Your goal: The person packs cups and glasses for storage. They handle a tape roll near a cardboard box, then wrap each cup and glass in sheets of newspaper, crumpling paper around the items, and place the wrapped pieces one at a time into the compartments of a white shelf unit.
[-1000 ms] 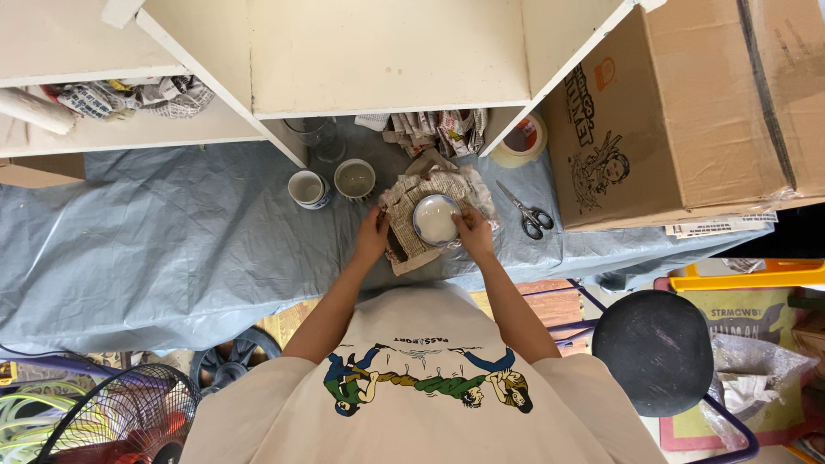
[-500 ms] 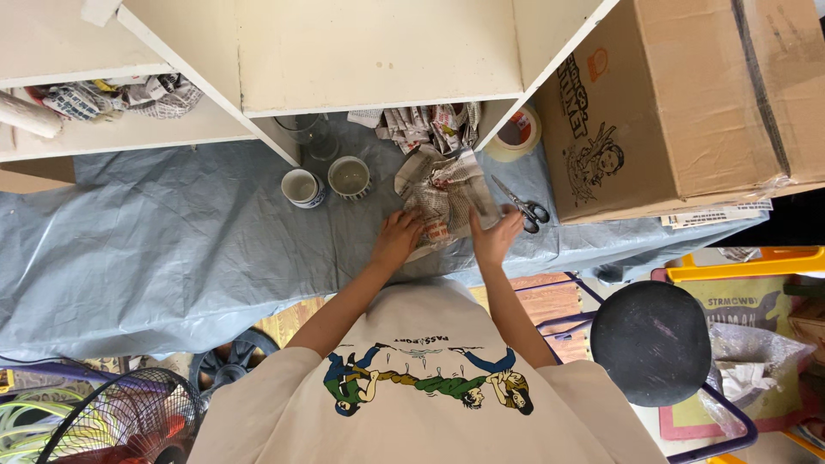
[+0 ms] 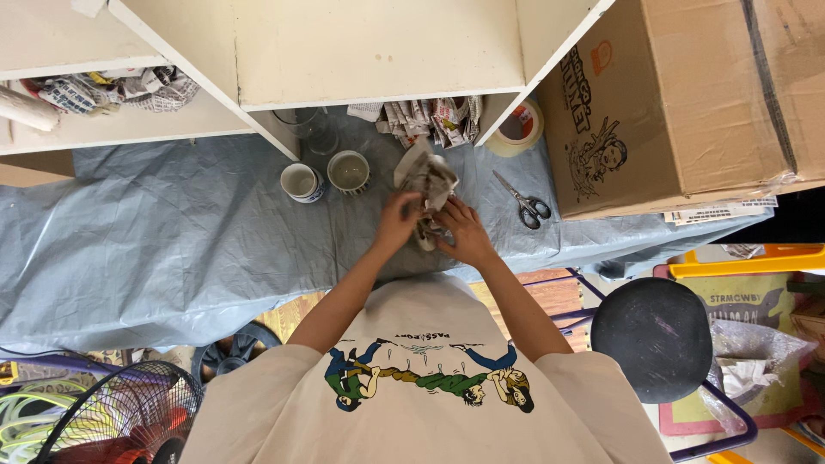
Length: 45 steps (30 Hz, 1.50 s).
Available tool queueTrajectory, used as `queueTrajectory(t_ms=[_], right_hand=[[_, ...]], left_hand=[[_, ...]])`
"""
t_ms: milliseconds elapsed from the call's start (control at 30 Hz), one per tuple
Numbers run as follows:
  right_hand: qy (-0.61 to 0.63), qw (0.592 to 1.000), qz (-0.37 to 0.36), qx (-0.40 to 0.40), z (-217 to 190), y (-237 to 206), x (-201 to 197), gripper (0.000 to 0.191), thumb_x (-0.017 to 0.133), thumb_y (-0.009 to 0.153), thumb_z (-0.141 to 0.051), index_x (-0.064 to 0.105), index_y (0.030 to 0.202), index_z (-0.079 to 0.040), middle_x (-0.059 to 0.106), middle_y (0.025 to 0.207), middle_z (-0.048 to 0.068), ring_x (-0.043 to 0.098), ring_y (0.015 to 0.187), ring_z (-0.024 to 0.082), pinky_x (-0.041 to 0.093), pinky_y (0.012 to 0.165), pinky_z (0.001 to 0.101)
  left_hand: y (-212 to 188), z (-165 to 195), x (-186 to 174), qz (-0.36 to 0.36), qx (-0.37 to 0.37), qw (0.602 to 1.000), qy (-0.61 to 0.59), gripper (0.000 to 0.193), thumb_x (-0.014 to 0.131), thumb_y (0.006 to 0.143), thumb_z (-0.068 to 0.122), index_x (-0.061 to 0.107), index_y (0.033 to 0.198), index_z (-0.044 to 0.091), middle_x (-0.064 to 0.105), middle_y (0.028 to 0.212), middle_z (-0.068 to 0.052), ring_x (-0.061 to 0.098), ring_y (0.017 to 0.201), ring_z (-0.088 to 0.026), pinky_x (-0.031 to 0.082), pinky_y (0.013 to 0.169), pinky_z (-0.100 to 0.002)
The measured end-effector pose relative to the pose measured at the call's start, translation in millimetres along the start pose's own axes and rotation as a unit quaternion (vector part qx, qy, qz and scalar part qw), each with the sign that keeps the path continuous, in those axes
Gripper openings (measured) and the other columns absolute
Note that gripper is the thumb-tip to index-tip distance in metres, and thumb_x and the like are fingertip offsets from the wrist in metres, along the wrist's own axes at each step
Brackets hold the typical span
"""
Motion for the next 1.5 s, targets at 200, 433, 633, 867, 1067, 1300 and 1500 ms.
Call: queueTrajectory(t_ms=[200, 433, 633, 867, 1067, 1300, 1500], right_hand=[[-0.026, 0.996, -0.089, 0.011, 5.2, -1.4, 2.7, 0.081, 0.086, 0.062, -0.039, 0.061, 0.136, -0.016, 0.044, 0.152, 0.012, 0.034, 0.145, 0.034, 0.033, 0.109, 0.0606], [-0.112, 0.971, -0.213, -0.016, 31.6, -0.6, 13.3, 0.052, 0.078, 0.072, -0.008, 0.07, 0.122, -0.019, 0.048, 0.154, 0.004, 0.036, 0.151, 0.028, 0.042, 0.108, 0.0503], [-0.037, 0.993, -0.035, -0.109, 23.3, -4.6, -9.6, 0.048, 0.076, 0.073, -0.004, 0.071, 0.12, -0.005, 0.058, 0.144, 0.01, 0.048, 0.138, 0.03, 0.045, 0.108, 0.0463], [0.055, 0.995, 0.018, -0.086, 12.7, 1.5, -19.2, 0.014, 0.073, 0.089, -0.013, 0.078, 0.101, -0.008, 0.066, 0.127, 0.007, 0.056, 0.124, 0.028, 0.045, 0.105, 0.0426], [0.117, 0.991, 0.044, -0.055, 6.4, 15.2, -17.6, 0.008, 0.074, 0.085, -0.008, 0.074, 0.092, -0.004, 0.065, 0.11, 0.009, 0.058, 0.106, 0.032, 0.049, 0.096, 0.0425], [0.244, 0.965, 0.059, 0.069, 19.9, 14.7, -17.4, 0.051, 0.089, 0.08, -0.016, 0.054, 0.116, -0.007, 0.069, 0.103, 0.006, 0.069, 0.094, 0.022, 0.058, 0.083, 0.0368], [0.167, 0.946, 0.223, 0.164, 19.6, 8.7, -39.4, 0.08, 0.087, 0.083, -0.019, 0.043, 0.15, -0.01, 0.054, 0.127, 0.019, 0.059, 0.112, 0.031, 0.052, 0.093, 0.0428]], left_hand=[[-33.0, -47.6, -16.6, -0.088, -0.137, 0.986, -0.038, 0.05, 0.067, 0.086, -0.003, 0.06, 0.135, 0.005, 0.069, 0.119, -0.016, 0.069, 0.111, -0.027, 0.057, 0.096, -0.04], [-30.3, -10.6, 14.8, -0.204, -0.025, 0.965, -0.161, 0.06, 0.066, 0.083, -0.007, 0.056, 0.14, 0.005, 0.068, 0.132, -0.009, 0.063, 0.128, -0.024, 0.053, 0.102, -0.043], [-32.4, 17.2, 20.3, -0.187, 0.187, 0.91, 0.32, 0.062, 0.073, 0.077, 0.003, 0.061, 0.136, 0.015, 0.061, 0.132, -0.006, 0.054, 0.125, -0.029, 0.042, 0.104, -0.049], [-32.6, 4.9, 32.2, -0.155, 0.225, 0.865, 0.421, 0.04, 0.066, 0.092, 0.015, 0.067, 0.13, 0.028, 0.059, 0.127, 0.005, 0.053, 0.123, -0.016, 0.044, 0.103, -0.04], [-34.3, 18.1, 26.4, -0.165, 0.281, 0.879, 0.35, 0.051, 0.075, 0.077, 0.038, 0.069, 0.119, 0.01, 0.059, 0.118, -0.005, 0.052, 0.114, -0.024, 0.041, 0.09, -0.044], [-21.6, 11.1, 27.7, -0.181, 0.247, 0.887, 0.345, 0.011, 0.071, 0.09, 0.025, 0.074, 0.101, 0.021, 0.066, 0.109, 0.008, 0.057, 0.114, -0.016, 0.04, 0.097, -0.043], [-14.7, 4.9, 27.9, -0.215, 0.215, 0.89, 0.339, 0.01, 0.068, 0.092, 0.024, 0.074, 0.099, 0.024, 0.067, 0.109, 0.009, 0.057, 0.115, -0.015, 0.037, 0.102, -0.045]])
Point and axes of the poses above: each hand's wrist, its own y-axis towards the middle knuckle, its own x-axis out of the palm, z = x × y, the point moved 6 cm from there along y, towards the middle knuckle
